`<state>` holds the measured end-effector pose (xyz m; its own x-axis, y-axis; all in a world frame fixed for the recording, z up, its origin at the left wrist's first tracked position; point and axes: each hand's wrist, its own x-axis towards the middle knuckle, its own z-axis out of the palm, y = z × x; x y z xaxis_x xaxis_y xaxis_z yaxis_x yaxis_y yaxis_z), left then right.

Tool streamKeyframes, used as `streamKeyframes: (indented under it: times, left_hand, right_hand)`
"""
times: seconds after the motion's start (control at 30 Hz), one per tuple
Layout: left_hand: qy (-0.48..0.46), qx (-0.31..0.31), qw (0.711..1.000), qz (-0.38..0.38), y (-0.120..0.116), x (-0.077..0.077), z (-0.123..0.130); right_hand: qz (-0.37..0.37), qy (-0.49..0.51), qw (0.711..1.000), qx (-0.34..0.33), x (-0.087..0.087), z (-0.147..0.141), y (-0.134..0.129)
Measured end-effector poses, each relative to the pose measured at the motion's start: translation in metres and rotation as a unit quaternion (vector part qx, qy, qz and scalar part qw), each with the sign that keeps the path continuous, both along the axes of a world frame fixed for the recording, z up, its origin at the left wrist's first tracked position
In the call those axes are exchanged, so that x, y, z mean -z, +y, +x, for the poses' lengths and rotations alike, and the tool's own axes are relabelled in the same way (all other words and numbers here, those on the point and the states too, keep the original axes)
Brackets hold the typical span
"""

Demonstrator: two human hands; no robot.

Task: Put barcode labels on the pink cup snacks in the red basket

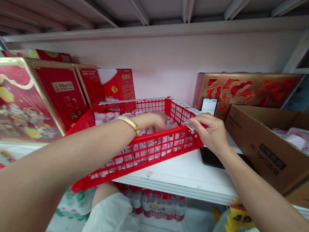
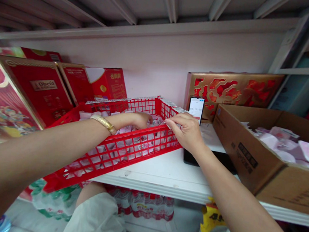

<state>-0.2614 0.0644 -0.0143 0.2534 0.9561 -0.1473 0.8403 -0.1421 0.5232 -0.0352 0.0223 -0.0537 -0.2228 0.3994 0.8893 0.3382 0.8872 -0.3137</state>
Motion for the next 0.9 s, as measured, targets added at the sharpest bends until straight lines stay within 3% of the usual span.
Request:
streamKeyframes:
  times: [0.13,0.27,0.4,0.5,0.6,0.7,0.9]
  left_hand:
    - [0.069,-0.106,0.991,0.054,-0.011,-0.011,0.011]
    - [-0.171,-0.139,0.963,0.153,-0.019,-0.017,0.025]
    - [-0.442,-0.084,0.888,0.098,-0.031,-0.027,0.036]
    - [-0.528,-0.029,0.848,0.051,-0.04,-0.035,0.043]
    - [-0.568,-0.021,0.822,0.032,-0.047,-0.038,0.048]
    - [-0.565,-0.02,0.825,0.025,-0.051,-0.037,0.051]
    - [-0.509,0.013,0.86,0.014,-0.053,-0.035,0.049]
  right_hand:
    - [-0.054,0.114,0.992,0.017,-0.002,0.001,-0.001]
    - [-0.125,0.212,0.969,0.024,-0.003,0.004,0.003]
    - [-0.157,0.278,0.948,-0.01,-0.002,0.005,0.011]
    - [-0.172,0.316,0.932,-0.038,-0.002,0.004,0.014]
    - [-0.167,0.339,0.924,-0.048,-0.004,0.003,0.012]
    - [-0.15,0.344,0.926,-0.034,-0.006,0.002,0.009]
    - [-0.131,0.318,0.939,-0.003,-0.005,0.0,0.004]
